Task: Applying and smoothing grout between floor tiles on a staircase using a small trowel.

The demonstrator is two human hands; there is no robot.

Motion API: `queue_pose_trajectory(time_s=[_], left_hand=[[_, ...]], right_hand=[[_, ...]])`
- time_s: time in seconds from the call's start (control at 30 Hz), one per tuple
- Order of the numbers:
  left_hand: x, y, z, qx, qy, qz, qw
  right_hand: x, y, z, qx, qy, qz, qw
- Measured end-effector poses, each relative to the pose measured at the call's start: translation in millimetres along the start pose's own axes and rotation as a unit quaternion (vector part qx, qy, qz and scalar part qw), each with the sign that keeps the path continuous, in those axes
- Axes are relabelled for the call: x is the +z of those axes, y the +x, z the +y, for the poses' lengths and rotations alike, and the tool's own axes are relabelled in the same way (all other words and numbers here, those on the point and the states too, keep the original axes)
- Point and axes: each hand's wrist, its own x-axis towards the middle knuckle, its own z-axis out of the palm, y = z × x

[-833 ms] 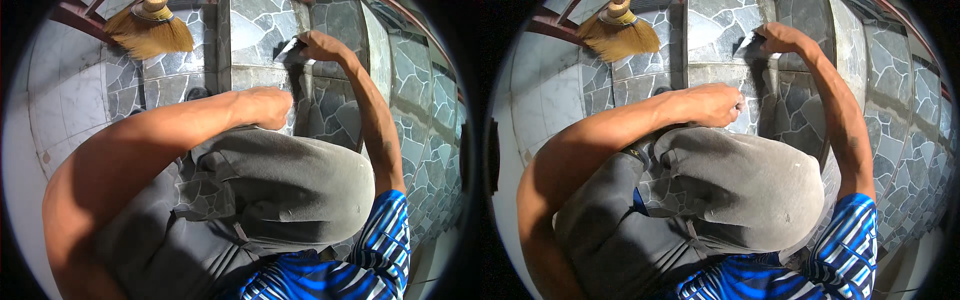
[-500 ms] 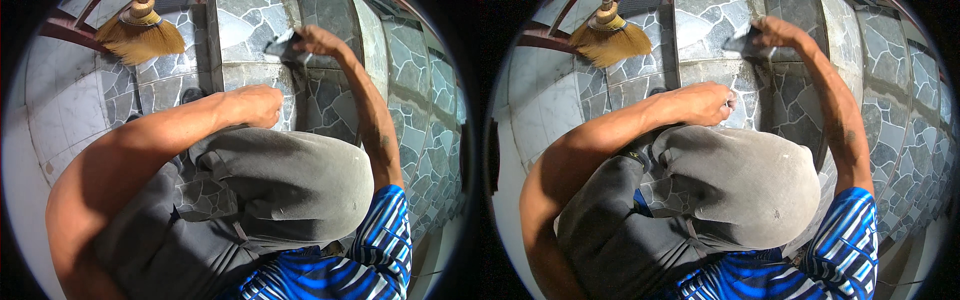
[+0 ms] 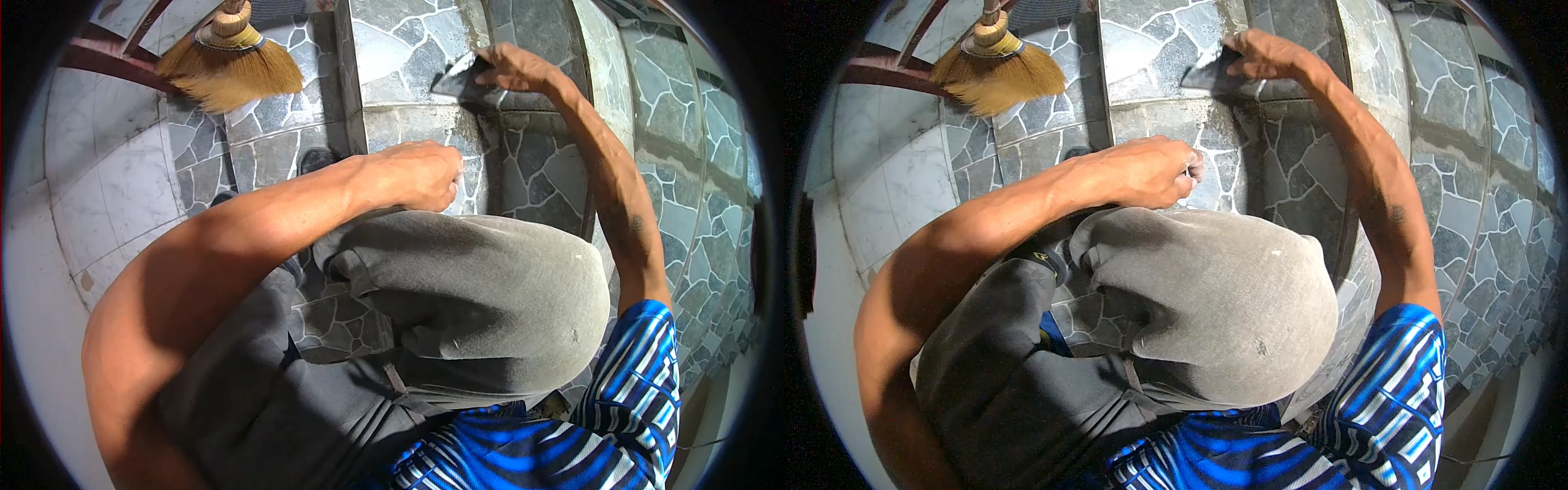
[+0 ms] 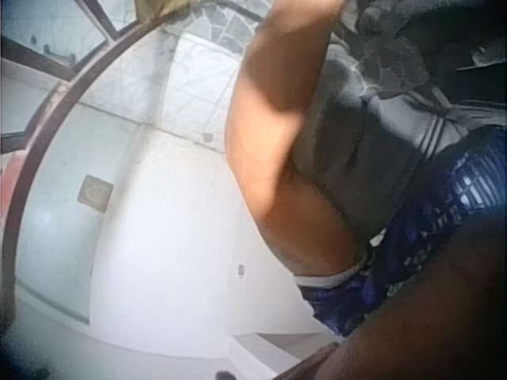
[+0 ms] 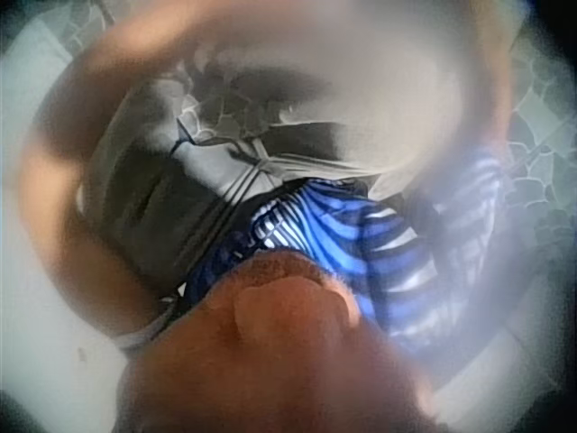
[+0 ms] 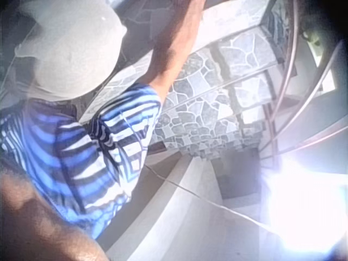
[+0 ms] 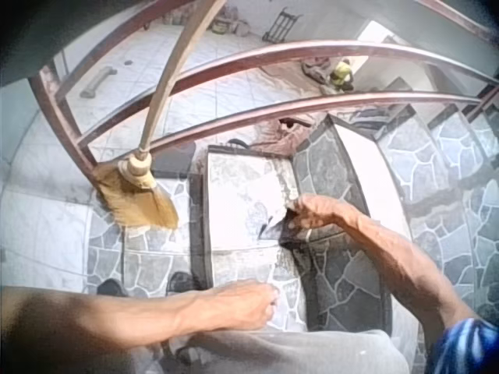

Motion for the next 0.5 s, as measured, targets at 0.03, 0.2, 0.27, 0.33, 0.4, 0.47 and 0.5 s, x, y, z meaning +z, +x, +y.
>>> queue_pose_trajectory(time_s=[0.03,0.2,0.27,0.33,0.4,0.47,0.5], left_hand=[[0.9,-0.1,-2.0,-0.002,0.003,0.003,1.000],[2.2,4.2,0.8,0.015,0.018,-0.002,1.000],[5.2,-0.6,-6.3,0.017,0.005,0.024,1.000],[3.3,-1.4,-4.0,0.013,0.003,0.018,1.000],[2.4,-1.5,-0.7,0.016,0.000,0.011,1.000],[3.0,-0.1,-4.2,0.030,0.005,0.021,0.999],[2.6,1.6,-5.8,0.029,0.005,0.022,0.999]], right_hand=[[-1.7,3.3,-1.1,-0.001,0.002,0.001,1.000],[4.8,-1.4,15.4,-0.024,-0.024,-0.014,0.999],[-0.7,4.1,1.8,0.035,0.070,-0.048,0.996],[-3.5,7.8,-9.0,0.032,-0.020,-0.090,0.995],[-11.5,10.0,-8.9,0.117,-0.001,-0.103,0.988],[-11.5,10.4,-12.6,0.106,-0.023,-0.091,0.990],[-10.3,9.5,-15.2,0.096,-0.044,-0.079,0.991]])
